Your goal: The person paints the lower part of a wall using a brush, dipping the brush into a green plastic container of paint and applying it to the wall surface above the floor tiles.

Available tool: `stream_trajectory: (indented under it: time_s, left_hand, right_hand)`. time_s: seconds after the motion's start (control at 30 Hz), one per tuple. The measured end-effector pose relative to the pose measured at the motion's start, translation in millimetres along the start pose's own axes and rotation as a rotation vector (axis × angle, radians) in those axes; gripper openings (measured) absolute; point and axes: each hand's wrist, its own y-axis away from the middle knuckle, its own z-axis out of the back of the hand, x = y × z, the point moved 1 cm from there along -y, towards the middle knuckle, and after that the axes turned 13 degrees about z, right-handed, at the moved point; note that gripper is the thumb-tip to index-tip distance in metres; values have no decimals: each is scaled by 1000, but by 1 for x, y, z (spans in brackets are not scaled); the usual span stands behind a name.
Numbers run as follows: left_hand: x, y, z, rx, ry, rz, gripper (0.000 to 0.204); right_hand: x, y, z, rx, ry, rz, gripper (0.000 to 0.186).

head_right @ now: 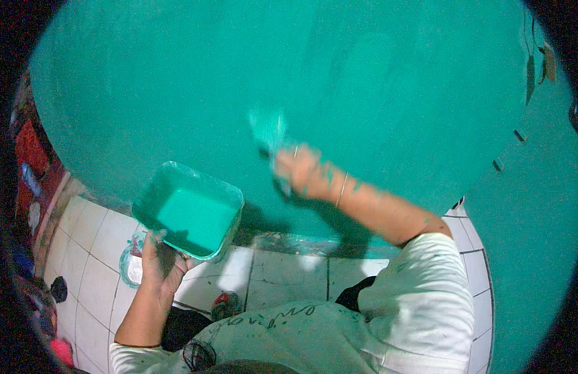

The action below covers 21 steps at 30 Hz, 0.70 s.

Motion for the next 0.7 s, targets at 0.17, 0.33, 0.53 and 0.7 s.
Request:
stream_trajectory:
  time_s: [0.17, 0.33, 0.53, 0.7]
  left_hand:
    - [7, -11, 18, 54, -6, 19, 54]
    - [3, -6, 18, 41, 25, 42, 54]
    - [-2, -7, 19, 53, 1, 136, 55]
    - [-2, -13, 27, 56, 27, 191, 53]
  right_hand:
    - [72, 41, -98, 207, -560, -275, 25]
    - [18, 20, 7, -265, -240, -320, 23]
    - [-70, 19, 221, -792, 500, -85, 21]
    - [-100, 28, 231, -709, 608, -221, 35]
